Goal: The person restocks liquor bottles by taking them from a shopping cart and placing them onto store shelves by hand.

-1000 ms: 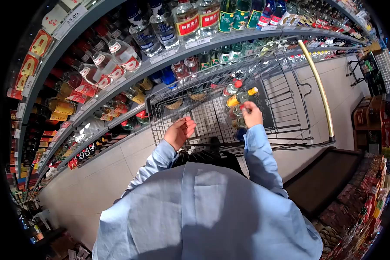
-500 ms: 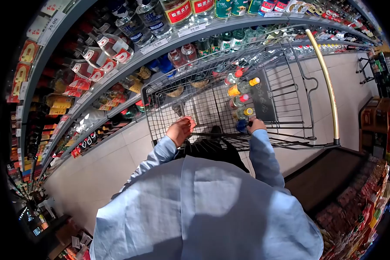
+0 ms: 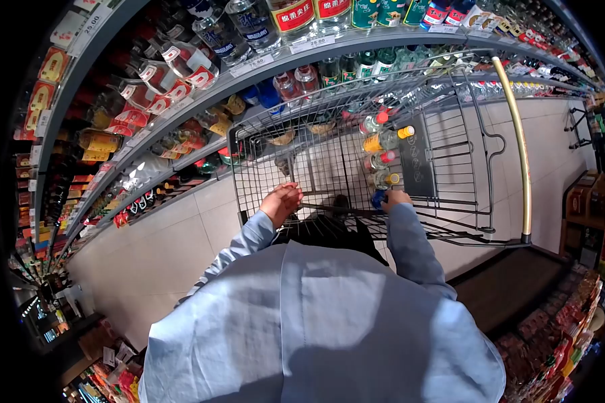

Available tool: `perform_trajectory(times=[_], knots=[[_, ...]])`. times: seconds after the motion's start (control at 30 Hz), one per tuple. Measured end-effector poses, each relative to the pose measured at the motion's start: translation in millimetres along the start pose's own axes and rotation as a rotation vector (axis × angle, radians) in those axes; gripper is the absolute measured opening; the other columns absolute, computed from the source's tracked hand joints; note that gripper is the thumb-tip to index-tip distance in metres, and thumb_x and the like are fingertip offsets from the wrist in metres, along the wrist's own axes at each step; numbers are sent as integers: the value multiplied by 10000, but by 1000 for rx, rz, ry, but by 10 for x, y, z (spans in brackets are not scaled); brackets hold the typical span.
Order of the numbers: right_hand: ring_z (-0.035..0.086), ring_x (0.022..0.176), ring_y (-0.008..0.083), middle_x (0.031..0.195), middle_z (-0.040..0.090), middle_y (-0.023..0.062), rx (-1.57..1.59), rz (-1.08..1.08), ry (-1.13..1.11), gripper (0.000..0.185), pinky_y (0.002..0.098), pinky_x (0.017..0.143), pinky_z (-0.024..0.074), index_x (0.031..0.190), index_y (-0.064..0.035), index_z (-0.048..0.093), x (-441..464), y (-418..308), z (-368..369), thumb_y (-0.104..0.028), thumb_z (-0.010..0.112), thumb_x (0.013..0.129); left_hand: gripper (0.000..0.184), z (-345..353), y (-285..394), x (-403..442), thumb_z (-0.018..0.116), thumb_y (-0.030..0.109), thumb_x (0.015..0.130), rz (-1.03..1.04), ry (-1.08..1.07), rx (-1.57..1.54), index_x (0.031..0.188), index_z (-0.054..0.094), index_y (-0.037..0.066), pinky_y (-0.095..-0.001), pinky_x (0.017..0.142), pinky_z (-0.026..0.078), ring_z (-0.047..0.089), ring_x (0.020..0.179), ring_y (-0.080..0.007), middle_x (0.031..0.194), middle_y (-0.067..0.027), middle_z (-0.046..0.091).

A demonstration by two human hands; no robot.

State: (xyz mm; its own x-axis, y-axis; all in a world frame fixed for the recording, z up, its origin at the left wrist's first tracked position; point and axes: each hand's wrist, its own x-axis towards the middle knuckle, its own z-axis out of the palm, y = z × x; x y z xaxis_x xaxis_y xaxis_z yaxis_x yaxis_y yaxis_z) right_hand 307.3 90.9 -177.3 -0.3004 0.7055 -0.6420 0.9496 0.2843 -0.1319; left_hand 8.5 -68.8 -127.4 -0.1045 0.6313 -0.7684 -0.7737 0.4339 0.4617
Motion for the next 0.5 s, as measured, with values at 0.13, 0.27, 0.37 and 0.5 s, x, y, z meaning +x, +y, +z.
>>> perform_trajectory(times=[0.13, 0.27, 0.37, 0.5], knots=[[591, 843, 288, 872, 626, 117, -26, -45, 34, 345, 380, 764, 466, 951, -122, 619, 12, -89, 107, -329, 646, 676, 192, -12, -5, 6, 438, 158, 875, -17, 36, 32, 1050, 472, 86, -326, 797, 437, 560, 903, -185, 994, -67, 574], [590, 831, 295, 851, 626, 124, 23, -97, 78, 341, 384, 759, 466, 927, -118, 628, 7, -180, 135, -340, 638, 669, 205, -72, -47, 70, 446, 171, 877, -24, 39, 45, 1064, 478, 94, -329, 805, 424, 559, 913, -181, 991, -58, 577], [587, 832, 297, 843, 625, 127, 60, -164, 84, 343, 388, 756, 462, 928, -119, 627, 20, -334, 199, -342, 635, 668, 207, -64, -31, 44, 463, 139, 849, -18, 52, 21, 1046, 484, 80, -287, 737, 431, 566, 846, -164, 914, -49, 577], [582, 841, 297, 867, 622, 119, 76, -330, 107, 382, 392, 760, 462, 1014, -143, 611, 69, -623, 209, -331, 635, 682, 212, -83, 0, 7, 468, 122, 835, -10, 91, 5, 1040, 493, 72, -263, 708, 435, 569, 807, -155, 896, -47, 579]])
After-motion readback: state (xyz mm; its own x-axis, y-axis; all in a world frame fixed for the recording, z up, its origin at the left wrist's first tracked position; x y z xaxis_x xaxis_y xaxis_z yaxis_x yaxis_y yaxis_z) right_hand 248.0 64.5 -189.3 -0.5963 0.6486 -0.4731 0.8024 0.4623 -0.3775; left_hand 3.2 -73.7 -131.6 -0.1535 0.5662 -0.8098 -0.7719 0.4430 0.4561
